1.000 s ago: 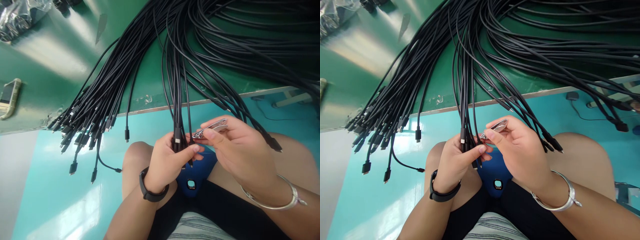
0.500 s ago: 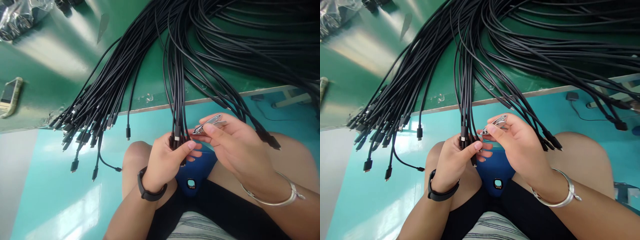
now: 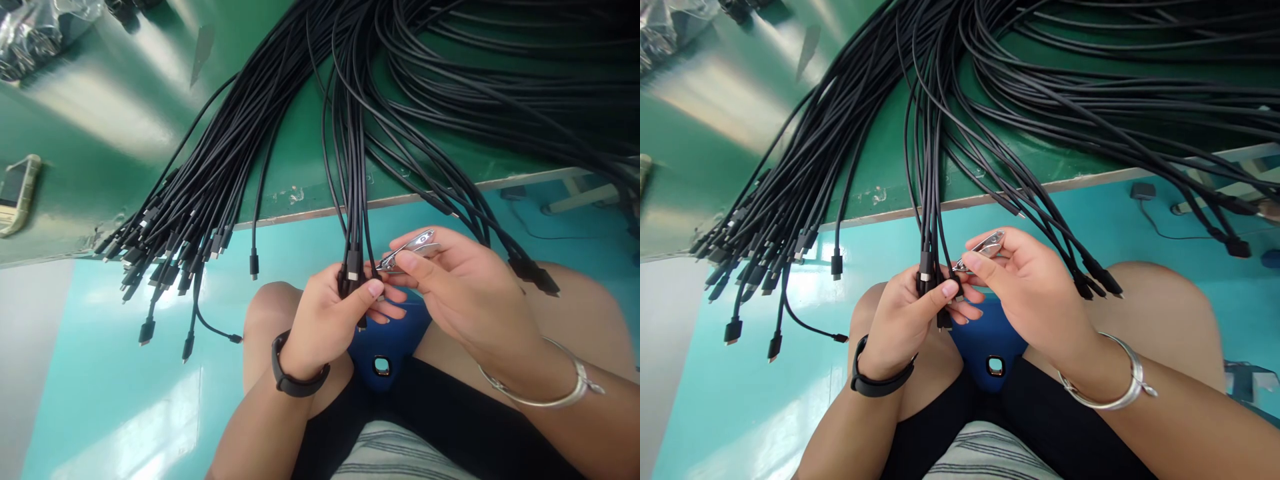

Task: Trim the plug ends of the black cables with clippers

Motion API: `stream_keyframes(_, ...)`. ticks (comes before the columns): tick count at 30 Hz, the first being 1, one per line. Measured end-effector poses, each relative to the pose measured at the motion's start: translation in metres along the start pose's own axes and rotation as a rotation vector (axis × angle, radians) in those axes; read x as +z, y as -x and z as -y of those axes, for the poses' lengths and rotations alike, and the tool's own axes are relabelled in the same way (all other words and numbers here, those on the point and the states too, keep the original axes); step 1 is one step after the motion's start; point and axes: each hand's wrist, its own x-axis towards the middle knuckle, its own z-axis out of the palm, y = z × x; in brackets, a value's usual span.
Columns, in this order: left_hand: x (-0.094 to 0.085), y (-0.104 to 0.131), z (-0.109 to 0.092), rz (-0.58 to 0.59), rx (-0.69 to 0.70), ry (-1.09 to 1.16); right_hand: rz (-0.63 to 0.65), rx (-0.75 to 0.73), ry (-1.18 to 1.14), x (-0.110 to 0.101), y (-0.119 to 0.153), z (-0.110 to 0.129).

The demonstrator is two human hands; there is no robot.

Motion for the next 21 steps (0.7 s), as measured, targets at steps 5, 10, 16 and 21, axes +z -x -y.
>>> stream_keyframes(5,0.000,0.000,-0.001,0.010,-0.008,0.021,-0.032,-0.030,0.077,0.002,-0.001,0.002)
stream_keyframes(10,0.001,-0.001,0.001,0.033,-0.013,0.030,-0.064,-0.044,0.005,0.002,-0.003,0.001)
stream_keyframes(16,0.001,-0.002,-0.001,-0.009,-0.057,0.023,0.248,0.034,-0.141,-0.002,-0.007,0.012)
stream_keyframes(21,-0.003,0.001,-0.005,-0.075,-0.094,-0.097,0.132,-0.103,0.177,-0.010,0.001,0.031)
